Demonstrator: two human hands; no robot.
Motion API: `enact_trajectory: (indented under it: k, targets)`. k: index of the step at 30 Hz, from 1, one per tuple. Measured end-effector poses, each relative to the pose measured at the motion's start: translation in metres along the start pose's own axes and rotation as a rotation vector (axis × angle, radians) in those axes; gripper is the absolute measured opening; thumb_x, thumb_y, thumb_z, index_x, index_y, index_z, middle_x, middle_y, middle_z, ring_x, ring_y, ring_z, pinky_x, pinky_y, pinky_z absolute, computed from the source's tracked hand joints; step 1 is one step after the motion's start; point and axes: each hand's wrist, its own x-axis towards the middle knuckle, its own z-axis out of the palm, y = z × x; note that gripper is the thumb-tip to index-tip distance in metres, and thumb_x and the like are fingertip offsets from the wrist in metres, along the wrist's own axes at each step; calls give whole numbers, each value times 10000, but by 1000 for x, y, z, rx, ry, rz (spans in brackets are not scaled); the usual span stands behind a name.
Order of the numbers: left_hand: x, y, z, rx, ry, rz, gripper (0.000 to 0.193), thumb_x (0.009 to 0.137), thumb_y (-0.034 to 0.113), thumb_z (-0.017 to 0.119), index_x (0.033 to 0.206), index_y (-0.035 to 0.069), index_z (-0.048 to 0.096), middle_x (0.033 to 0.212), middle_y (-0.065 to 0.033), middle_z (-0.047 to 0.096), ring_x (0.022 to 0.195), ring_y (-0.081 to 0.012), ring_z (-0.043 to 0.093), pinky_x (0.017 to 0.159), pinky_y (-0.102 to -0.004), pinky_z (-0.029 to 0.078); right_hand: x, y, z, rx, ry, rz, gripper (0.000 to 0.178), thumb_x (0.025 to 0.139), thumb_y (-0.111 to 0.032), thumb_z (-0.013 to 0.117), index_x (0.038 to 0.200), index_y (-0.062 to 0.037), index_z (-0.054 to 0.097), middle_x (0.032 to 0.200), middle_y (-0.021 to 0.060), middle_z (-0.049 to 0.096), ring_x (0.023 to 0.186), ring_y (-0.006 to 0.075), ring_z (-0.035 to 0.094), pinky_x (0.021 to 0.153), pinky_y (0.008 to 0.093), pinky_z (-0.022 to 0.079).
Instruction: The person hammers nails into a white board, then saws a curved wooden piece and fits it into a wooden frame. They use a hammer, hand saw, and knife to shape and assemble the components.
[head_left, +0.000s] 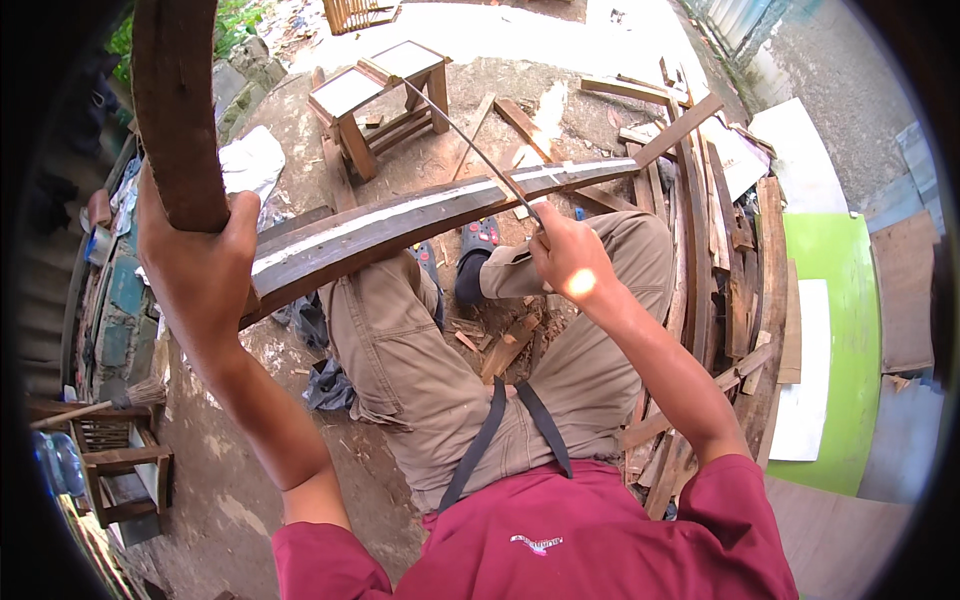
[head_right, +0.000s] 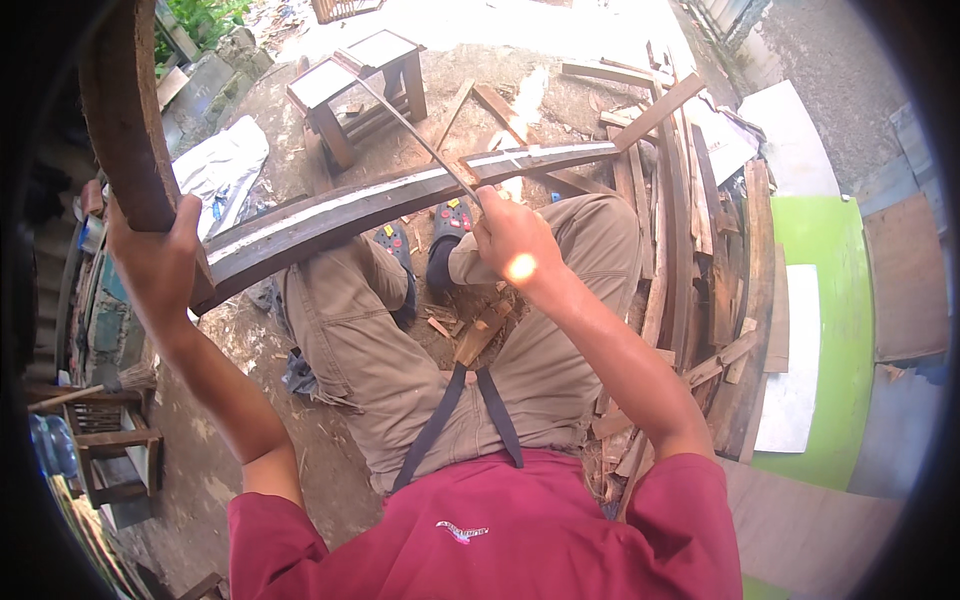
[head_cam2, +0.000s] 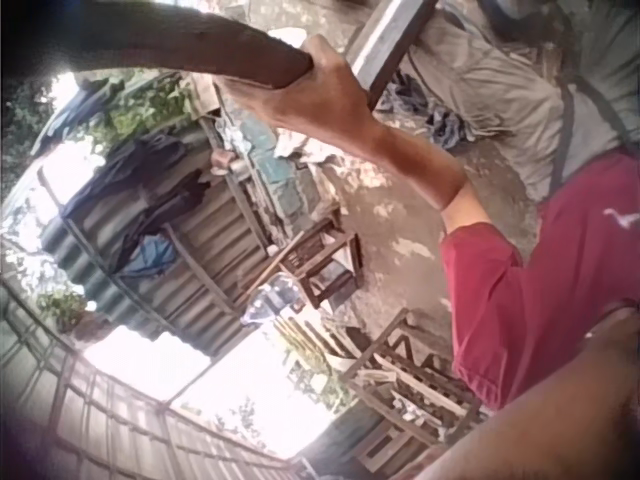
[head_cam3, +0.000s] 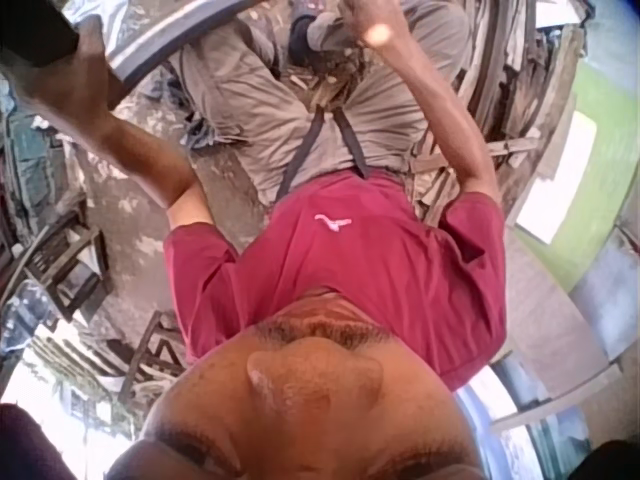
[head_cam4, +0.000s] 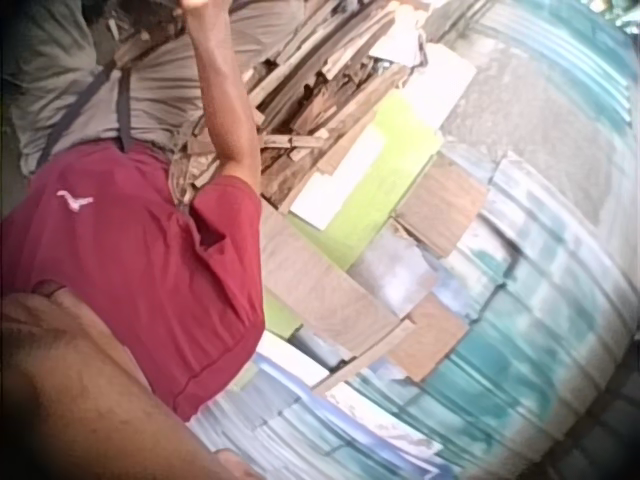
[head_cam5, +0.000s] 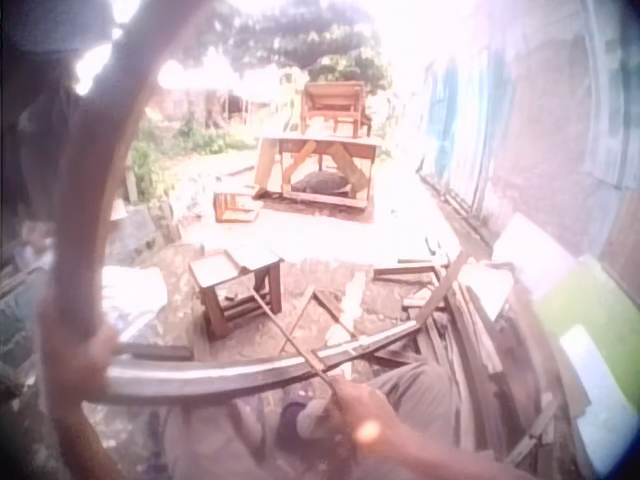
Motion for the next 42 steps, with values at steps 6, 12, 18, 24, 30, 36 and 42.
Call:
enact_trajectory:
  k: [6, 12, 18, 24, 30, 36, 42]
  targets:
    - [-3, -4, 5, -95, 1, 4, 504, 745, 66, 741, 1229, 6, 614, 1001, -127, 683, 817, -231, 667, 822, -380, 523, -5, 14, 1, -158, -121, 76, 229, 879, -113, 598, 1067, -8, 522, 823, 292, 680, 837, 502, 670, 737, 599, 520]
    - [-1, 0, 6, -33, -13, -4, 528, 741, 56, 734, 1252, 14, 611, 1013, -129, 681, 819, -222, 660, 825, -378, 522, -8, 35, 8, -124, -54, 71, 178, 868, -105, 609, 995, 5, 551, 794, 296, 666, 811, 511, 659, 722, 595, 523]
    - [1, -5, -1, 4, -46, 12, 521, 738, 63, 735, 1243, 13, 616, 1007, -128, 674, 824, -238, 656, 822, -376, 520, -8, 5, 10, -106, -31, 81, 193, 853, -79, 623, 1003, 25, 562, 803, 306, 668, 795, 514, 656, 722, 588, 526]
    - [-2, -8, 2, 18, 31, 78, 501, 744, 50, 726, 1232, 12, 618, 978, -131, 672, 815, -254, 651, 820, -368, 517, -8, 5, 5, -58, 4, 66, 184, 870, -87, 609, 1011, 18, 554, 786, 308, 667, 780, 517, 655, 725, 590, 529]
    - [-5, -2, 5, -93, -19, 7, 515, 746, 51, 733, 1245, 13, 611, 982, -115, 679, 815, -221, 660, 802, -363, 524, -7, 23, 8, -96, -18, 81, 180, 866, -82, 617, 996, 19, 543, 771, 295, 664, 787, 514, 654, 714, 591, 525]
    - [-3, 3, 6, -47, -33, -12, 514, 748, 56, 731, 1246, 18, 612, 989, -118, 688, 820, -222, 668, 813, -368, 525, -11, 39, 21, -128, -5, 60, 209, 866, -111, 645, 975, 30, 537, 777, 304, 661, 801, 502, 661, 720, 586, 524]
    - [3, -11, 1, -2, -40, 25, 502, 755, 69, 745, 1237, 16, 620, 990, -126, 698, 848, -229, 677, 827, -376, 528, -5, 12, 19, -149, -3, 114, 203, 866, -116, 637, 955, 41, 543, 794, 295, 673, 804, 502, 668, 733, 580, 535]
